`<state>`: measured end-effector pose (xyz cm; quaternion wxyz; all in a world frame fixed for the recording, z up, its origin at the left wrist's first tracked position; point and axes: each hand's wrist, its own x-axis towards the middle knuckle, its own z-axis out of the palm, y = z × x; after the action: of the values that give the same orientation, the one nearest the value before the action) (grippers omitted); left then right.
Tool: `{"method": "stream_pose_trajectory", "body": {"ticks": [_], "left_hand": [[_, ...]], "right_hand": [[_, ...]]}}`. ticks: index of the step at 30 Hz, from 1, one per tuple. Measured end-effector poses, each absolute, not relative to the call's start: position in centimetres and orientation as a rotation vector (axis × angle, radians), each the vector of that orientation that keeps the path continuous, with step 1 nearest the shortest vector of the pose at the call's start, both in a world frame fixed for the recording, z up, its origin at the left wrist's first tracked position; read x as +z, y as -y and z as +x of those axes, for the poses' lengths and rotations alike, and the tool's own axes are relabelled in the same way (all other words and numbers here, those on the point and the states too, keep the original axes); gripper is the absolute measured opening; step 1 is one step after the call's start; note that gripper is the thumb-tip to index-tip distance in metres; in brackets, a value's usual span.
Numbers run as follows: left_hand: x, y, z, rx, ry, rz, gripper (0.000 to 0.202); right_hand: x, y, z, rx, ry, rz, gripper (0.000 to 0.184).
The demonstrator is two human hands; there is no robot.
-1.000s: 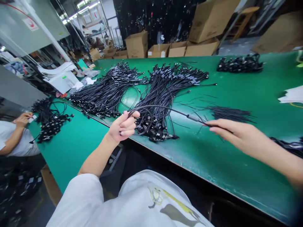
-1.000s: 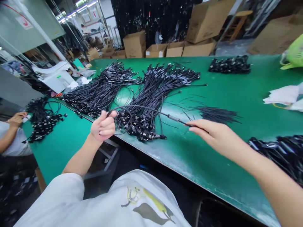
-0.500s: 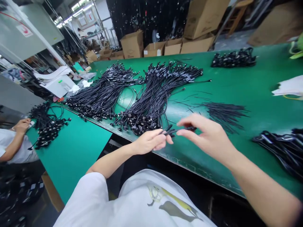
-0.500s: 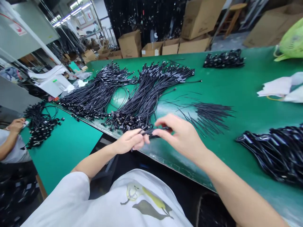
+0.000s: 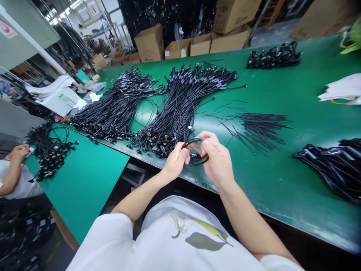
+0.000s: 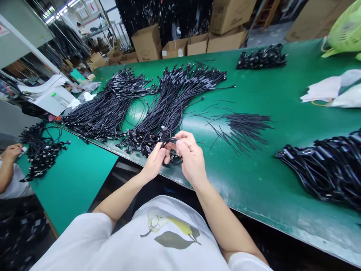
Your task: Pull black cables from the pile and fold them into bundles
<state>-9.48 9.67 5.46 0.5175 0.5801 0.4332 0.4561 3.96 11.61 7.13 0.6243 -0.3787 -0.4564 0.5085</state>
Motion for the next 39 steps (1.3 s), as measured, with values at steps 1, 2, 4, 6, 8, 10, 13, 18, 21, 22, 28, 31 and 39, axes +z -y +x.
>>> {"method": "stream_pose_trajectory", "body": {"ticks": [1,2,4,6,8,10,13,18,21,22,28,31,39], "left_hand": [[5.7,-9.6,-9.5,1.043,-1.051,1.462,0.042],[5.9,-9.4,-9.4,0.977,-1.041,1.517,0.042],[6.2,-9.3,-9.3,0.876,-1.001,1.550,0.045],[6.2,-9.5,-9.0,0.891,-0.979,1.500,0.048],[6.0,-9.8,-8.6,0.977,-0.940,1.405,0.048],[5.7,-10.2,-8.3,1.011,-0.838,1.318,0.047],[5.2,-10.1,-8.1,0.892,-0.663,1.243,0.044],[4.8,-9.2,-8.7,0.701,-0.680,1.225,0.042],[4.7,-9.1,-8.6,0.718,-0.816,1.265,0.030],[4.6,-9.0,-8.5,0.729,-0.864,1.305,0.024],[4.4,-8.4,-8.1,0.679,-0.904,1.449,0.026],[4.2,-8.3,-8.1,0.683,-0.706,1.305,0.048],[4.9,-8.5,-7.1,0.502,-0.500,0.773,0.053]], "right_hand": [[7.0,-11.6,3.9,1.054,1.080,-0.900,0.039],[6.9,-11.6,3.8,0.965,1.090,-0.927,0.037],[6.9,-11.4,3.7,0.911,1.033,-0.932,0.034],[7.5,-11.2,3.6,1.015,0.958,-0.870,0.040],[8.3,-10.9,3.8,1.176,0.947,-0.811,0.046],[9.1,-10.6,4.1,1.297,0.981,-0.806,0.047],[9.6,-10.1,4.5,1.417,1.001,-0.855,0.045],[8.5,-9.6,4.1,1.433,0.919,-0.905,0.043],[7.8,-9.7,3.3,1.238,0.922,-0.888,0.056],[7.6,-9.8,3.2,1.156,0.928,-0.871,0.060],[8.4,-10.6,3.7,1.206,0.955,-0.771,0.063],[8.8,-10.8,4.3,1.340,0.944,-0.797,0.064],[8.4,-11.2,5.2,1.470,0.859,-0.784,0.054]]}}
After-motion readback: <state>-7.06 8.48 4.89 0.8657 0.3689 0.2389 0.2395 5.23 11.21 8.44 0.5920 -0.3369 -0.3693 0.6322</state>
